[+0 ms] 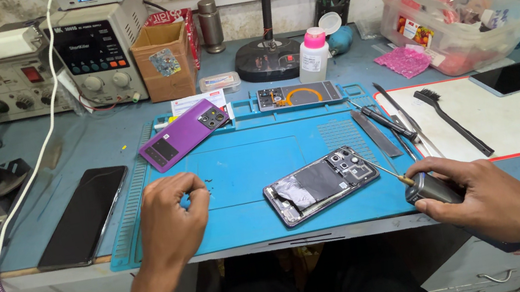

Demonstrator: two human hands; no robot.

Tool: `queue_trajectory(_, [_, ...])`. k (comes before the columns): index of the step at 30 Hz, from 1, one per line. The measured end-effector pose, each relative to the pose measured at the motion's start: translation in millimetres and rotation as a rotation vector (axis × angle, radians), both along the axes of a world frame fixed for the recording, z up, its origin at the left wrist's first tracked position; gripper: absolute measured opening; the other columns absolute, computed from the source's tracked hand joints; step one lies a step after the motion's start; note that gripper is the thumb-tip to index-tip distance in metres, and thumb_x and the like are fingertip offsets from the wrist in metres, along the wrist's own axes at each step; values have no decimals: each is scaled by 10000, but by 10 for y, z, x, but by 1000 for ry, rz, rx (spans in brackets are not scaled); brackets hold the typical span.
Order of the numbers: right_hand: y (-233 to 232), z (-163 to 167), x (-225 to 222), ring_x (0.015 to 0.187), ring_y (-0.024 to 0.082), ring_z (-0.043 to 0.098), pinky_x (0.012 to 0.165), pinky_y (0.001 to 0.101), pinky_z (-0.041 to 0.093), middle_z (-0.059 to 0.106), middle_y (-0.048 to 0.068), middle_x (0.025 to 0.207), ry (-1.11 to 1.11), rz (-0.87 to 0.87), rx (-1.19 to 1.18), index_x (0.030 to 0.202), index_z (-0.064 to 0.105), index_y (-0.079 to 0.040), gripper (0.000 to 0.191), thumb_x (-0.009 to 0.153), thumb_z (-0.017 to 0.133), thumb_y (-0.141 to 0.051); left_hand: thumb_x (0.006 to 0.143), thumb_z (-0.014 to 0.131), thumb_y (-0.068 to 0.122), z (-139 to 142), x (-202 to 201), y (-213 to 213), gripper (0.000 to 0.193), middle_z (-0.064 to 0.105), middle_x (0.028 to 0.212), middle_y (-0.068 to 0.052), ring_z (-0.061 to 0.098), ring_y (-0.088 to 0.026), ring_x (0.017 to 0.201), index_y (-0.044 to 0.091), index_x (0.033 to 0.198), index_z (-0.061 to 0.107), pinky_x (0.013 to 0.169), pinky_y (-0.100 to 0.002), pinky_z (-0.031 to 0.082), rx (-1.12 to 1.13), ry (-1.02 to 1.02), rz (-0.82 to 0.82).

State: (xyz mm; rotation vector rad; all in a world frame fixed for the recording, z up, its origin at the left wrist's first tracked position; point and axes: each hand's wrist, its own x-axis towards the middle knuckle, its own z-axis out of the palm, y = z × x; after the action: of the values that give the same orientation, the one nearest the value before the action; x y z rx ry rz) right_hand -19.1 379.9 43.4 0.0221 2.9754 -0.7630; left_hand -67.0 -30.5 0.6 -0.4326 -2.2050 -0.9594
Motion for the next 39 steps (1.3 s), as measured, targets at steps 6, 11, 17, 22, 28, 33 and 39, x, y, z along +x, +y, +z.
queue_trajectory(6, [-25,24,35,643,190,386,589,376,422,445,100,664,-24,-29,20,1229,720,-181,449,824,821,-345,869,552,103,42,128,321,161,601,687,-131,611,-311,746,12,740,586,862,-424,463,24,-51,-44])
queue_trajectory(11, [3,-1,28,629,175,426,582,360,451,491,80,654,-6,-10,-12,1223,721,-169,452,809,805,-330,873,717,357,82,244,711,459,658,1105,-177,592,-379,1085,19,1160,602,969,-479,428,-101,-84,-295])
queue_trajectory(17, [17,-23,46,624,169,446,580,352,461,515,74,655,26,23,-27,1226,713,-150,464,806,802,-326,801,806,446,102,220,840,770,619,1298,-162,524,-366,1256,45,1389,512,1052,-470,386,-204,-211,-356])
queue_trajectory(22, [-6,1,53,639,173,473,605,353,474,534,97,673,-36,-18,19,1254,710,-144,473,837,805,-346,750,836,416,132,211,776,740,644,1207,-132,535,-343,1209,96,1348,539,1040,-460,398,-226,-329,-340])
queue_trajectory(28, [-60,42,69,610,181,587,619,342,518,693,89,659,23,-14,-42,1187,744,-97,486,780,804,-356,732,865,345,175,165,719,677,639,1205,-118,534,-340,1210,115,1282,544,1022,-454,439,-188,-349,-440])
queue_trajectory(33, [-73,65,80,634,188,587,645,349,525,694,99,677,1,-32,-37,1202,738,-98,492,789,803,-356,720,892,230,98,164,739,666,618,1286,-111,547,-351,1280,101,1259,522,1066,-459,459,-129,-164,-515])
queue_trajectory(39, [-63,54,81,644,189,585,660,344,529,684,90,714,24,-1,-44,1185,735,-94,477,790,798,-355,715,892,168,63,173,737,845,556,1382,-129,528,-364,1329,147,1423,431,1071,-458,479,-63,-156,-592])
